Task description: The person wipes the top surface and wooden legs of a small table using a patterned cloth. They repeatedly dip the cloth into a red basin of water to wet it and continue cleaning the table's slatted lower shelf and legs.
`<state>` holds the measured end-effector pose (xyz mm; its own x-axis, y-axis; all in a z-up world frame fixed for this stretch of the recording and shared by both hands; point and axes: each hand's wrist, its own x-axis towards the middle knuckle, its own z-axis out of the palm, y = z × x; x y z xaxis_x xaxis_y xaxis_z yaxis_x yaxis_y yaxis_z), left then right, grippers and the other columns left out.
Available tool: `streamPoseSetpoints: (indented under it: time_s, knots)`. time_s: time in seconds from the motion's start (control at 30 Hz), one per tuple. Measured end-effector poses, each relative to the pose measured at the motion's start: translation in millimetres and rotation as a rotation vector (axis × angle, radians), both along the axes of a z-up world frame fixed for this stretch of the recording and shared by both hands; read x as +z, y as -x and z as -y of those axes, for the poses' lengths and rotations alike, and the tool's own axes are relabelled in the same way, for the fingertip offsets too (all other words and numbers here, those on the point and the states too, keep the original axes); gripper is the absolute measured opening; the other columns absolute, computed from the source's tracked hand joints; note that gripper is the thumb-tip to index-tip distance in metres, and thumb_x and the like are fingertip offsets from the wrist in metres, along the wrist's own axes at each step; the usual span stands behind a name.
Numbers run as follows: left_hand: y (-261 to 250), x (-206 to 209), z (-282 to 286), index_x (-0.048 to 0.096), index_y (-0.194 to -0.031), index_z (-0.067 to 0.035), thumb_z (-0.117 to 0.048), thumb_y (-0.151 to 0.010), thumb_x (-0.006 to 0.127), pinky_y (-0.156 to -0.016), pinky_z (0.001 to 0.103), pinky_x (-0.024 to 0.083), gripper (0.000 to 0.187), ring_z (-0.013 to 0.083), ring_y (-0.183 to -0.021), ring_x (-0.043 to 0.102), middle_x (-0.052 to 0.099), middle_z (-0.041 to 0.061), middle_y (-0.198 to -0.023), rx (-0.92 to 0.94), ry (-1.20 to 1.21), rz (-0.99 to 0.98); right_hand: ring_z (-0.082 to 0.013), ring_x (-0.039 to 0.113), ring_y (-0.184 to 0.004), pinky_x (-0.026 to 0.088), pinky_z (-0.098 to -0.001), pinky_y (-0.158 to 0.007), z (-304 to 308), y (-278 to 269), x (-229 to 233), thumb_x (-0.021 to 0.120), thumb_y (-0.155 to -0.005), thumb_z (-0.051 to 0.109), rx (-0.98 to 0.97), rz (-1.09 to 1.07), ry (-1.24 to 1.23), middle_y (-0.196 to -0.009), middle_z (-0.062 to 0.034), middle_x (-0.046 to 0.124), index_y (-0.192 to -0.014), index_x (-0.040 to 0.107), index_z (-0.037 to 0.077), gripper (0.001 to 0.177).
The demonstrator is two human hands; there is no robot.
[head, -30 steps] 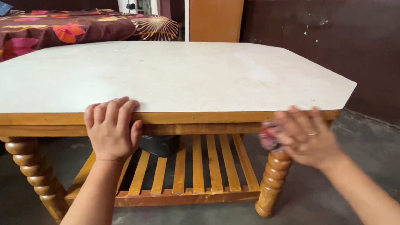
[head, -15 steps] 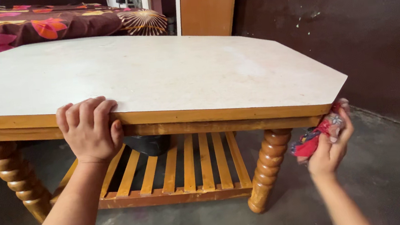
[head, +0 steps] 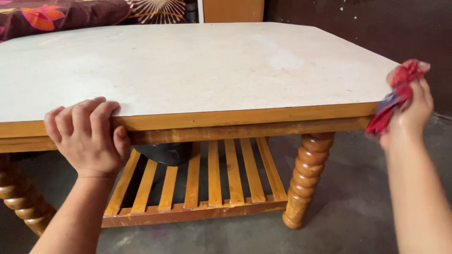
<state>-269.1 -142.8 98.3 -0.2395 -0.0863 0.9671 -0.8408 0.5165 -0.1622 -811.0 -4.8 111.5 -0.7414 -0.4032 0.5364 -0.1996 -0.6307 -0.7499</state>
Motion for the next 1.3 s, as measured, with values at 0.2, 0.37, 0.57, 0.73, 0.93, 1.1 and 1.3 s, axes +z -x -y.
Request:
streamPoseSetpoints:
  time_s: [0.2,0.37,0.57,0.73,0.93,1.1,1.3]
  knots:
    - [2.8,3.7,-6.3,0.061,-0.120,-0.013,-0.041,-0.114,0.038,-0.117,0.051,0.029,0.037,0.0300,-0.121,0.052,0.061,0.009,-0.130,-0.008,0.010,0.011,-0.0081,0.060,-0.116,0.048,-0.0367,-0.102,20.7,17.1,17.3,0.035,-0.105,0.021,-0.127,0.229,-0.132,-0.128,0.0027,0.058,-0.125,0.043,0.024,0.022]
    - [-0.6,-0.2,-9.9,0.058,-0.120,-0.013,-0.036,-0.114,0.036,-0.122,0.051,0.026,0.032,0.0298,-0.128,0.048,0.056,0.010,-0.131,0.071,-0.056,0.046,-0.0133,0.056,-0.125,0.045,-0.0366,-0.110,0.7,-27.9,-19.4,0.038,-0.112,0.016,-0.005,0.026,0.026,-0.136,-0.0010,0.054,-0.133,0.041,0.017,0.021]
    - [-0.7,1.3,-7.0,0.058,-0.123,-0.012,-0.038,-0.113,0.036,-0.120,0.054,0.027,0.035,0.0317,-0.129,0.048,0.056,0.011,-0.138,0.041,-0.026,0.054,-0.0136,0.058,-0.119,0.048,-0.0374,-0.104,41.9,65.1,-9.4,0.040,-0.111,0.015,0.023,0.066,-0.077,-0.132,-0.0033,0.056,-0.132,0.041,0.013,0.021]
    - [2.0,-4.9,0.3,0.059,-0.126,-0.014,-0.042,-0.113,0.032,-0.118,0.057,0.028,0.042,0.0334,-0.131,0.048,0.054,0.013,-0.141,0.057,0.036,0.034,-0.0121,0.063,-0.107,0.054,-0.0333,-0.092,80.0,155.1,0.1,0.045,-0.109,0.014,-0.155,-0.018,-0.283,-0.122,-0.0029,0.060,-0.131,0.046,0.014,0.022]
    - [4.4,-6.6,0.5,0.058,-0.131,-0.014,-0.043,-0.114,0.031,-0.121,0.059,0.027,0.043,0.0352,-0.135,0.048,0.054,0.014,-0.144,0.046,0.029,0.014,-0.0124,0.062,-0.105,0.054,-0.0318,-0.092,47.8,85.0,1.4,0.042,-0.112,0.011,-0.102,-0.083,-0.131,-0.120,-0.0030,0.063,-0.134,0.049,0.012,0.023]
    - [7.8,-7.0,-5.7,0.056,-0.131,-0.013,-0.042,-0.115,0.031,-0.126,0.060,0.023,0.041,0.0346,-0.134,0.046,0.052,0.015,-0.138,0.031,-0.015,0.004,-0.0193,0.058,-0.129,0.047,-0.0407,-0.115,-15.8,-62.4,-17.4,0.041,-0.115,0.006,-0.432,-0.518,0.010,-0.137,-0.0093,0.055,-0.140,0.049,0.009,0.027]
    - [14.7,-7.3,-8.8,0.056,-0.134,-0.013,-0.040,-0.114,0.032,-0.127,0.060,0.020,0.040,0.0360,-0.139,0.046,0.052,0.015,-0.141,0.009,-0.039,-0.045,-0.0330,0.045,-0.139,0.026,-0.0568,-0.127,-5.7,-139.3,-4.0,0.049,-0.102,-0.004,-0.933,-0.984,-0.059,-0.134,-0.0138,0.055,-0.131,0.053,0.008,0.031]
